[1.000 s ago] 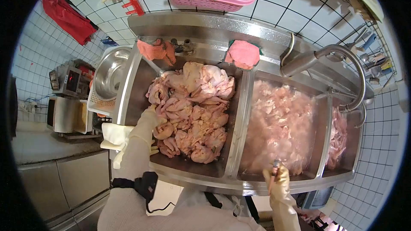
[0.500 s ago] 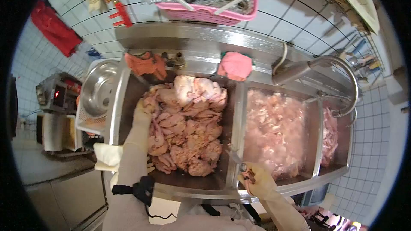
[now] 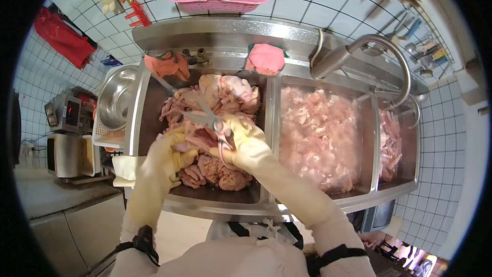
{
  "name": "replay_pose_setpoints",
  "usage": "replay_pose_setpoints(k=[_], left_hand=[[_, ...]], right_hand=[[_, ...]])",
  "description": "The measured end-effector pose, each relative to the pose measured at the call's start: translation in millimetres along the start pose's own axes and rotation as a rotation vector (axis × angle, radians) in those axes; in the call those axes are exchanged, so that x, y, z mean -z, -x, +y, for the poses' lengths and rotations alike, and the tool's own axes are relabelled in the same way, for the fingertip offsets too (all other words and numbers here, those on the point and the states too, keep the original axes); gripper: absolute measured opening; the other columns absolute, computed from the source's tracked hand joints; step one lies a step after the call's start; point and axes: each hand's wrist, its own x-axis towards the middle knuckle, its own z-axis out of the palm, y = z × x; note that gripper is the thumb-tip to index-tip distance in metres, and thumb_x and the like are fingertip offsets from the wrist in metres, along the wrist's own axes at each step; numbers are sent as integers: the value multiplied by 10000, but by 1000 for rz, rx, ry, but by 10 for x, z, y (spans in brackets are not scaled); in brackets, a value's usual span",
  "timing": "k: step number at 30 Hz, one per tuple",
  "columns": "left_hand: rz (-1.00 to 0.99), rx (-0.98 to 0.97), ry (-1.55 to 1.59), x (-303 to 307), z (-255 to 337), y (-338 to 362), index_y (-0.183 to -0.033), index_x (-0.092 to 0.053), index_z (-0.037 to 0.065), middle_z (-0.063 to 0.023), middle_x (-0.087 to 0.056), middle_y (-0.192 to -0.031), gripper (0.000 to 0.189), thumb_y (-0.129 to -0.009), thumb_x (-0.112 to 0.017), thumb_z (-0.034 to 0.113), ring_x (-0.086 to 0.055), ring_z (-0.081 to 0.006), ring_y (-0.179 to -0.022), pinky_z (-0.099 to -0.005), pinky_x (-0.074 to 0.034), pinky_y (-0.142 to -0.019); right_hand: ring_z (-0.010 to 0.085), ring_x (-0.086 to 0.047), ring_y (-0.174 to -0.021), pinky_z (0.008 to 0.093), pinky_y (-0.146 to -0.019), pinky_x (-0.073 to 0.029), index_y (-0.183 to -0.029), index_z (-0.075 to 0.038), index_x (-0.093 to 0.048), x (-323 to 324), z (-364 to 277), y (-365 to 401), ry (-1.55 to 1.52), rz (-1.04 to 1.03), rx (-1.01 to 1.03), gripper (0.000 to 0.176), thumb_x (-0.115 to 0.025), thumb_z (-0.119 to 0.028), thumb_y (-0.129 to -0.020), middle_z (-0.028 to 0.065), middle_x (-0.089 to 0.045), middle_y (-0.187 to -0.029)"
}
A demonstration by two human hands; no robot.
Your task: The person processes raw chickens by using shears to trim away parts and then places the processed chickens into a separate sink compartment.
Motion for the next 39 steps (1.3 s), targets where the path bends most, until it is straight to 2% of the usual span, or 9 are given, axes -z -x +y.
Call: replay_pose_setpoints(k=[2, 8, 9, 16, 20, 24, 28, 32, 39], left_hand=[[-123, -55, -75, -40, -178, 159, -1347, -497, 13, -128, -563, -1275, 451, -897, -521, 23, -629, -228, -1033, -373, -631, -742], [-155, -67, -163, -79, -332, 426, -1324, -533, -47, -124, -668, -1119, 464, -875, -538, 70, -683, -212, -793, -341, -608, -573], [-155, -86, -183, -81, -352, 439, -1304, -553, -52, -116, -686, -1076, 451, -873, -536, 77, -682, -206, -731, -328, -591, -531], [-425, -18, -100, 322, -506, 215, -1243, -602, -35, -119, -703, -1037, 395, -914, -577, 180, -687, -181, -846, -308, -573, -707], [-336, -260, 334, -130, -887, 499, -1430, -404, 64, -111, -508, -1411, 570, -994, -570, 391, -526, -225, -1261, -411, -464, -1026], [-306, -357, 245, -328, -1201, 418, -1408, -436, 103, -93, -494, -1431, 505, -947, -641, 124, -506, -258, -1289, -502, -446, -1059], [-302, -199, 554, -271, -1023, 252, -1307, -571, 102, -62, -597, -1316, 373, -940, -638, 116, -573, -231, -1213, -448, -486, -1032], [-505, -195, 516, -276, -892, 369, -1399, -520, 118, -67, -557, -1387, 424, -989, -581, 204, -539, -246, -1266, -438, -431, -1094], [-533, -202, 444, -249, -819, 518, -1401, -508, 53, -74, -549, -1401, 462, -982, -597, 227, -519, -226, -1294, -394, -402, -1115]], right_hand=[[145, -586, -1018, 302, -778, -553, -1332, -95, -445, 88, 71, -103, -708, -259, -253, 736, -866, -157, -731, 66, -565, -1066], [163, -606, -871, 305, -763, -569, -1362, -106, -412, 20, 228, 45, -722, -305, -307, 745, -801, 38, -743, 40, -550, -1026], [139, -592, -785, 295, -724, -547, -1372, -107, -405, 68, 125, 22, -1266, -258, -656, 740, -797, 15, -756, 0, -556, -984], [70, -546, -697, 224, -571, -435, -1200, -107, -548, -180, 388, 261, -1647, -190, -448, 532, -740, 61, -733, -33, -539, -837], [96, -575, -699, 244, -546, -464, -1250, -120, -507, 223, -153, 158, -1164, 72, -834, 537, -700, 48, -779, 29, -594, -923], [84, -543, -696, 232, -558, -459, -1174, -87, -526, -159, 10, 232, -959, 255, -357, 398, -672, 20, -819, 10, -565, -914], [88, -551, -686, 212, -550, -449, -1114, -61, -533, 178, -175, 267, -1661, 336, -459, 296, -676, -135, -865, -4, -556, -845], [140, -631, -717, 282, -594, -510, -966, -83, -604, 301, 133, 377, -1879, -304, -346, 116, -683, -84, -881, 10, -627, -814], [114, -620, -738, 260, -666, -496, -1021, -57, -647, 234, 275, 555, -1491, -176, -526, 240, -740, -219, -872, 6, -647, -840]])
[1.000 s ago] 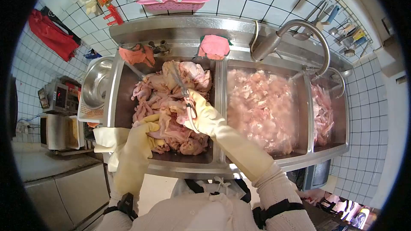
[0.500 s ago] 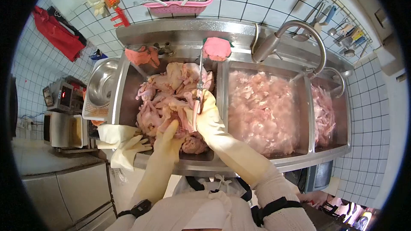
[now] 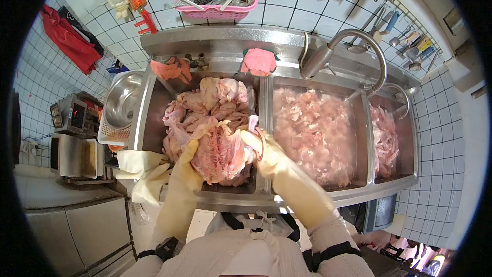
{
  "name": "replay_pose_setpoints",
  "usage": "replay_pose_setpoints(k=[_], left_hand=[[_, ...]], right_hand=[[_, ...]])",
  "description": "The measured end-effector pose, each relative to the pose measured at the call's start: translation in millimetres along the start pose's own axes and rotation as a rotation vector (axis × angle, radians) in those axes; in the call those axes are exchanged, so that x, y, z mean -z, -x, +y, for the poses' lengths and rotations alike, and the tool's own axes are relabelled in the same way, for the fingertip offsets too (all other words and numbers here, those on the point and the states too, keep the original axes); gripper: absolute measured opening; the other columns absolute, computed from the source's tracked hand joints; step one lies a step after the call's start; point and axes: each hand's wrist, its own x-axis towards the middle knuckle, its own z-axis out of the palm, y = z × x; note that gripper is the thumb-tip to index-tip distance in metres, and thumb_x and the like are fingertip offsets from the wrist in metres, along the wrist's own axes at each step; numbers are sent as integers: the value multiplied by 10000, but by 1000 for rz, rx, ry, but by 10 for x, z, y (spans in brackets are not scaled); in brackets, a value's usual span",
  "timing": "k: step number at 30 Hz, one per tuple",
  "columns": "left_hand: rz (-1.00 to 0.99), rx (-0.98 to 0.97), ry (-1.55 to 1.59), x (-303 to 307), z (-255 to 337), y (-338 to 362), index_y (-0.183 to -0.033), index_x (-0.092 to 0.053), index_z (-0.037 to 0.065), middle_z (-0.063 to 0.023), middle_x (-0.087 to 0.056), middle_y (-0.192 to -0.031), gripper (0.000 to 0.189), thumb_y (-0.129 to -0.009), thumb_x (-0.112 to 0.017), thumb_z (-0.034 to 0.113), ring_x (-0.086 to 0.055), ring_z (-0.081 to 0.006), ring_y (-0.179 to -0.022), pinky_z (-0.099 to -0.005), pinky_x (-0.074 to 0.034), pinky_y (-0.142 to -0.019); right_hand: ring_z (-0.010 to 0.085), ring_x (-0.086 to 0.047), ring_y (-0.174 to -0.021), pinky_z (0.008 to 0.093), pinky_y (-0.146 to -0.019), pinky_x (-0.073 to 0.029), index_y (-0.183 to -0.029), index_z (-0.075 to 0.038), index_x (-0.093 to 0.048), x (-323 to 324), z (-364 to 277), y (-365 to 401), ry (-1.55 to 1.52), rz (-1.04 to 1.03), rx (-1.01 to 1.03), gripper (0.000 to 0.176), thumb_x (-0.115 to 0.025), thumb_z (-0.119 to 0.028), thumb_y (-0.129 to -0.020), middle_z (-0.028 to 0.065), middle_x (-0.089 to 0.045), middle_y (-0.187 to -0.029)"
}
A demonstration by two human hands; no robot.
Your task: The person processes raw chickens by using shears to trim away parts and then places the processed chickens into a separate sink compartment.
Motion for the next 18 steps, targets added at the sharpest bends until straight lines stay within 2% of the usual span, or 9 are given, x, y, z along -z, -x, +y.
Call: replay_pose_setpoints(k=[1, 4, 6, 9, 10, 11, 13, 17, 18], left_hand=[[53, 10, -128, -33, 75, 45, -1384, -524, 33, -79, -553, -1395, 445, -987, -588, 223, -526, -217, -1284, -369, -399, -1111], [41, -56, -364, -155, 243, 152, -1334, -560, -18, -95, -579, -1358, 406, -996, -566, 208, -551, -200, -1248, -319, -415, -1076], [96, -78, -470, -234, 288, 239, -1316, -570, -36, -103, -591, -1342, 401, -1001, -552, 211, -556, -197, -1238, -312, -422, -1062], [126, -53, -526, -244, 325, 263, -1301, -578, -55, -116, -609, -1315, 412, -1007, -536, 231, -565, -195, -1221, -313, -429, -1049], [112, -9, -481, -241, 337, 267, -1304, -575, -56, -121, -616, -1306, 425, -1008, -535, 247, -568, -195, -1214, -321, -429, -1049], [110, -7, -482, -274, 352, 280, -1304, -575, -56, -121, -616, -1306, 425, -1008, -535, 247, -568, -195, -1214, -321, -429, -1049], [-43, 2, -449, -354, 392, 319, -1291, -579, -64, -130, -623, -1291, 447, -1011, -536, 282, -579, -196, -1198, -328, -429, -1051], [-160, 13, -514, -170, 442, 284, -1288, -579, -73, -138, -620, -1293, 484, -1009, -547, 321, -580, -207, -1200, -338, -432, -1050], [-205, 7, -501, -181, 450, 301, -1286, -579, -76, -140, -616, -1299, 503, -1006, -547, 341, -574, -215, -1208, -345, -430, -1052]], right_hand=[[173, -621, -858, 366, -760, -536, -1133, -61, -591, 34, -166, 75, 445, 126, 57, 349, -678, -310, -904, 68, -647, -943], [154, -622, -845, 384, -823, -552, -1074, -79, -584, 301, -220, 114, 674, 174, 353, 268, -681, -263, -906, 61, -652, -875], [154, -629, -806, 395, -836, -572, -1023, -73, -600, -296, -839, 460, 85, 294, -175, 200, -685, -201, -895, 63, -656, -879], [176, -625, -722, 365, -596, -532, -931, -102, -632, -523, -1011, 464, 504, 405, -272, 159, -739, -173, -836, 28, -597, -740], [238, -622, -686, 369, -582, -524, -882, -141, -629, 82, -670, 287, 1225, 37, 343, 138, -732, -173, -797, 47, -557, -664], [238, -622, -686, 369, -582, -524, -882, -141, -629, 17, -750, 317, 1224, 40, 344, 138, -732, -173, -797, 47, -557, -664], [282, -616, -680, 394, -594, -530, -904, -168, -637, -167, -989, 367, 1984, -206, 708, 153, -723, -207, -783, 59, -548, -646], [290, -649, -714, 390, -607, -518, -939, -160, -646, -91, -937, 331, 1596, -454, 438, 259, -802, -151, -733, 40, -624, -708], [292, -665, -794, 357, -716, -551, -989, -155, -652, -117, -909, 361, 1589, -456, 381, 297, -820, -148, -744, 57, -668, -838]])
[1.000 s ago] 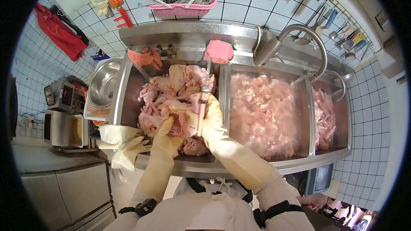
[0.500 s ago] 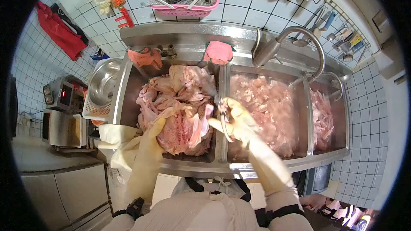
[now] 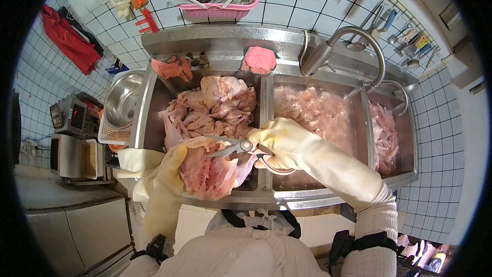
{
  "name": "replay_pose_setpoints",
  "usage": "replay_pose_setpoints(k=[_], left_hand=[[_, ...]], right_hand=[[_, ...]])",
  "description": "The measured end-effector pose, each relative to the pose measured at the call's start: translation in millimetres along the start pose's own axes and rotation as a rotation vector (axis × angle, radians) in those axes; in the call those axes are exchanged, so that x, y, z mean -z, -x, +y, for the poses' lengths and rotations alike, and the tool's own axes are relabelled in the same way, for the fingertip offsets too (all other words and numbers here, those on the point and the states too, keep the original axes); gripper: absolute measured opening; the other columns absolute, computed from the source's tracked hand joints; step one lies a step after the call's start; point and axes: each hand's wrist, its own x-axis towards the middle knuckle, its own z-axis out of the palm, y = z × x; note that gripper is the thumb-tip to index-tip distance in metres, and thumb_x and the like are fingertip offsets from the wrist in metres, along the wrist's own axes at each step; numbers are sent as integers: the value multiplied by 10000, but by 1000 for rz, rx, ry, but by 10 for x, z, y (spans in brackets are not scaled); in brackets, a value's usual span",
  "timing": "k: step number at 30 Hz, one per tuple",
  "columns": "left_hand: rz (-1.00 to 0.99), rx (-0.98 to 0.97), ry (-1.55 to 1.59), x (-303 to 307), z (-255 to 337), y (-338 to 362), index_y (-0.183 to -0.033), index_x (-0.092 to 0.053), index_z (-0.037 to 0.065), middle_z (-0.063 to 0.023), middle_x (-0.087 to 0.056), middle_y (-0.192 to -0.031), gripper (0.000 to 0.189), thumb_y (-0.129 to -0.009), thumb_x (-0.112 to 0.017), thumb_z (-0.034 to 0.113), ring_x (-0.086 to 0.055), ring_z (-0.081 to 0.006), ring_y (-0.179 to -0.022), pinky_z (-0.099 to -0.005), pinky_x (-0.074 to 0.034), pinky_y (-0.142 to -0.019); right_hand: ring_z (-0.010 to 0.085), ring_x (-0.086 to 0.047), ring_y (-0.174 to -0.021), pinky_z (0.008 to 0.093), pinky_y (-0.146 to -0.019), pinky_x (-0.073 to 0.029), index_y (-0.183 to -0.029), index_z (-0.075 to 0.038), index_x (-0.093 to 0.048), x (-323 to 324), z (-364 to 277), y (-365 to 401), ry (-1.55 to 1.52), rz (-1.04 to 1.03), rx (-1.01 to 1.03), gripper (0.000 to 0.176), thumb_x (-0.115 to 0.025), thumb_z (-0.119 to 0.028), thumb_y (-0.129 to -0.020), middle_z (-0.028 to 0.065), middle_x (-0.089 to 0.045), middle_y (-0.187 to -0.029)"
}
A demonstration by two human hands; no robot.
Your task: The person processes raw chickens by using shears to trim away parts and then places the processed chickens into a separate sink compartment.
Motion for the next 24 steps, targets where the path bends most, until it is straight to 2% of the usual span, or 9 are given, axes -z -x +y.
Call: replay_pose_setpoints(k=[4, 8, 10, 14, 16, 18, 19, 22, 24], left_hand=[[-75, -58, -98, 150, -87, 13, -1295, -569, -83, -148, -605, -1313, 570, -992, -557, 400, -569, -230, -1212, -355, -431, -1047], [-167, -99, -163, 200, -63, 19, -1291, -566, -84, -160, -618, -1289, 584, -983, -572, 411, -579, -232, -1193, -354, -436, -1037], [-142, -50, -111, 179, -6, 75, -1283, -570, -80, -173, -634, -1261, 592, -981, -570, 429, -591, -235, -1177, -357, -438, -1032], [-138, 75, 75, 84, -47, 147, -1264, -583, -70, -161, -657, -1198, 604, -982, -556, 464, -623, -222, -1097, -347, -479, -970], [-103, 131, 41, 23, -100, 135, -1255, -586, -58, -138, -666, -1141, 636, -981, -536, 514, -646, -199, -986, -328, -516, -877], [-108, 102, 146, -99, -54, 132, -1250, -585, -56, -137, -666, -1133, 646, -979, -532, 527, -644, -198, -987, -325, -519, -871], [-107, 71, 253, -141, -25, 133, -1245, -584, -54, -136, -667, -1125, 655, -977, -527, 541, -643, -196, -987, -322, -521, -866], [-33, 197, 219, 138, -226, 153, -1260, -571, -57, -150, -661, -1169, 662, -987, -506, 542, -624, -208, -1077, -336, -502, -941], [-36, 137, 109, 154, -208, 83, -1269, -565, -58, -149, -654, -1192, 660, -990, -501, 537, -614, -209, -1107, -340, -491, -966]], right_hand=[[232, -653, -762, 326, -702, -538, -996, -158, -656, -91, -8, -17, 20, 2, -9, 274, -805, -129, -767, 35, -672, -830], [270, -647, -723, 353, -648, -524, -1002, -189, -654, -121, -2, 65, -33, 16, -58, 279, -789, -109, -772, 36, -668, -801], [313, -667, -690, 406, -595, -529, -900, -185, -654, -107, -32, 114, 154, 117, 10, 136, -753, -241, -827, 59, -667, -728], [311, -649, -630, 425, -552, -514, -849, -200, -625, -127, -189, 105, 252, 102, -109, 93, -680, -266, -883, 46, -643, -710], [312, -638, -604, 424, -530, -505, -838, -201, -601, -199, -189, 40, 126, 158, 73, 108, -654, -274, -898, 43, -632, -714], [301, -645, -633, 398, -550, -511, -907, -210, -615, -278, -190, 75, 96, 212, 35, 100, -698, -245, -865, 35, -649, -743], [291, -652, -663, 371, -571, -516, -977, -220, -628, -334, -189, 98, 65, 260, 0, 185, -742, -216, -831, 28, -667, -772], [287, -664, -670, 362, -591, -523, -964, -159, -623, -475, -126, 87, -80, 257, -11, 182, -730, -241, -840, 47, -669, -769], [291, -670, -676, 368, -599, -523, -971, -123, -625, -330, -186, -29, 26, 220, 23, 182, -715, -191, -828, 70, -674, -771]])
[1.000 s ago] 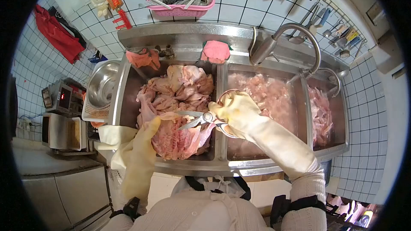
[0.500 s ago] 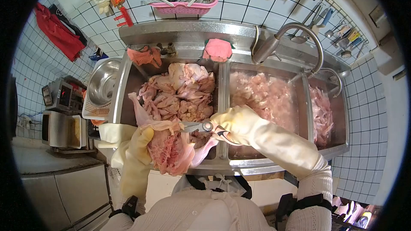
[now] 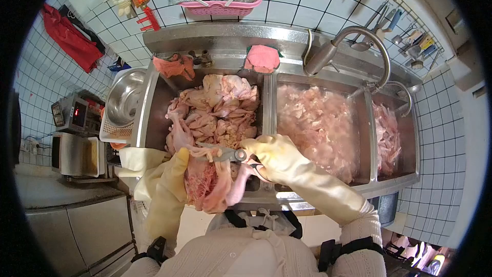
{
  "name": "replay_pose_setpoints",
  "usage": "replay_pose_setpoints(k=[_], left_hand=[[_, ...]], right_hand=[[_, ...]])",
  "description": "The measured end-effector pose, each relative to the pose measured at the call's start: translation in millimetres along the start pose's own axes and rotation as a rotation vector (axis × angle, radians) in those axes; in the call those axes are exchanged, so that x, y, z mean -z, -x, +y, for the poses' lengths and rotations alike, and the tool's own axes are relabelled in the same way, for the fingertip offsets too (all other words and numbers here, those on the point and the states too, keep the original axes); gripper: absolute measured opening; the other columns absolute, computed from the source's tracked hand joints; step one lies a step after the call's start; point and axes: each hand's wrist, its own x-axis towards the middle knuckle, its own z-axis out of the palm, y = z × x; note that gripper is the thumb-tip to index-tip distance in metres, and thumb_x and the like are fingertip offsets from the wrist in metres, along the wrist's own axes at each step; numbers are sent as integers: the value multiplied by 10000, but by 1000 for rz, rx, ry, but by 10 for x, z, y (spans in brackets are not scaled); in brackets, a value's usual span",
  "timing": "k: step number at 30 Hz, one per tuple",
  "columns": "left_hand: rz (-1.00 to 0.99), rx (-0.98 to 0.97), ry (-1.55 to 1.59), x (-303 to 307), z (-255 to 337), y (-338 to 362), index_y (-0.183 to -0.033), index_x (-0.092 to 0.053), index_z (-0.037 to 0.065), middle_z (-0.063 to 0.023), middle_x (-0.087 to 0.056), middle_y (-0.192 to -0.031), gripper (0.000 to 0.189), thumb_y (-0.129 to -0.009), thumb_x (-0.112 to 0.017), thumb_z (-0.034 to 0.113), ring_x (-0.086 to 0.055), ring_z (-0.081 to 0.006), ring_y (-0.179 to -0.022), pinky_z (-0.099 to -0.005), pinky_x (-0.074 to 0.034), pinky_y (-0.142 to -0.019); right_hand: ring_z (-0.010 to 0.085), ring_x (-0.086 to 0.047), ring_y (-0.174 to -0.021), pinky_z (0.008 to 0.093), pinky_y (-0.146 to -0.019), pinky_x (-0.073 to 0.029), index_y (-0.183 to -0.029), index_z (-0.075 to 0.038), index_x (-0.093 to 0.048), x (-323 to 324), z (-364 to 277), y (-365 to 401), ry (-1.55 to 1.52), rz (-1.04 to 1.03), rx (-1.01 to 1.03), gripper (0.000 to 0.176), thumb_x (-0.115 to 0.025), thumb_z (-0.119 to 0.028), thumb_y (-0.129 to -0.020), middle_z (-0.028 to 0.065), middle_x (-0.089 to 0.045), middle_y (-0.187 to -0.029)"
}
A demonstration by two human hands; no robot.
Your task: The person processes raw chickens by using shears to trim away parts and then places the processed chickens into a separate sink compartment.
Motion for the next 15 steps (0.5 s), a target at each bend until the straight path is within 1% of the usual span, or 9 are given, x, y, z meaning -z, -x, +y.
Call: replay_pose_setpoints(k=[3, 5, 7, 8, 9, 11, 12, 13, 15], left_hand=[[29, -78, -123, -89, 17, 19, -1288, -553, -60, -143, -642, -1226, 660, -998, -489, 530, -605, -211, -1136, -346, -480, -994], [61, -114, -140, -98, 13, 13, -1298, -547, -61, -138, -636, -1237, 662, -1001, -482, 527, -606, -210, -1135, -348, -480, -997], [94, -105, 80, -61, -45, -6, -1313, -544, -54, -125, -631, -1250, 541, -1008, -546, 394, -609, -197, -1131, -346, -488, -986], [99, -109, 82, -55, -75, -10, -1313, -544, -54, -125, -631, -1250, 541, -1008, -546, 394, -609, -197, -1131, -346, -488, -986], [157, -113, 75, -49, -108, -9, -1327, -537, -45, -116, -632, -1251, 474, -991, -580, 288, -614, -185, -1118, -337, -493, -976], [222, -122, 68, 38, -232, -10, -1341, -530, -35, -107, -634, -1251, 434, -974, -614, 182, -618, -173, -1105, -329, -498, -965], [314, -153, -14, 138, -355, -10, -1331, -547, -25, -97, -642, -1239, 415, -945, -627, 103, -624, -165, -1093, -319, -500, -959], [407, -181, -98, 178, -425, -4, -1322, -563, -15, -87, -650, -1227, 415, -915, -639, 25, -629, -158, -1080, -309, -502, -952], [443, -161, -225, 67, -408, 77, -1341, -536, -36, -99, -587, -1320, 419, -951, -594, 105, -564, -190, -1209, -342, -466, -1024]], right_hand=[[299, -661, -691, 404, -582, -517, -898, -148, -599, -1, 6, -30, -94, -131, -163, 121, -687, -229, -875, 51, -632, -746], [292, -673, -730, 404, -622, -535, -932, -129, -616, -127, 91, 19, -32, -66, -37, 110, -671, -206, -876, 43, -656, -792], [290, -679, -811, 386, -685, -549, -1035, -143, -655, -428, 124, 143, -209, 136, -135, 192, -691, -148, -846, 52, -699, -914], [254, -691, -907, 355, -749, -554, -1136, -165, -670, -679, 229, 228, -128, 119, -263, 281, -674, -134, -857, 55, -716, -1048], [254, -691, -907, 355, -749, -554, -1136, -165, -670, -827, 247, 240, -129, 114, -257, 281, -674, -134, -857, 55, -716, -1048], [197, -688, -958, 309, -803, -548, -1207, -168, -655, -1124, 241, 155, -643, 90, -689, 376, -687, -102, -838, 41, -717, -1117], [190, -682, -864, 316, -744, -550, -1163, -85, -651, -1464, 380, 61, -1066, 202, -822, 343, -703, -87, -824, 68, -724, -1027], [190, -682, -864, 316, -744, -550, -1163, -85, -651, -1600, 489, -76, -1071, 195, -820, 343, -703, -87, -824, 68, -724, -1027], [216, -663, -758, 330, -673, -542, -1116, -30, -647, -1606, 737, -443, -1900, 534, -1170, 355, -779, -155, -811, 111, -710, -931]])
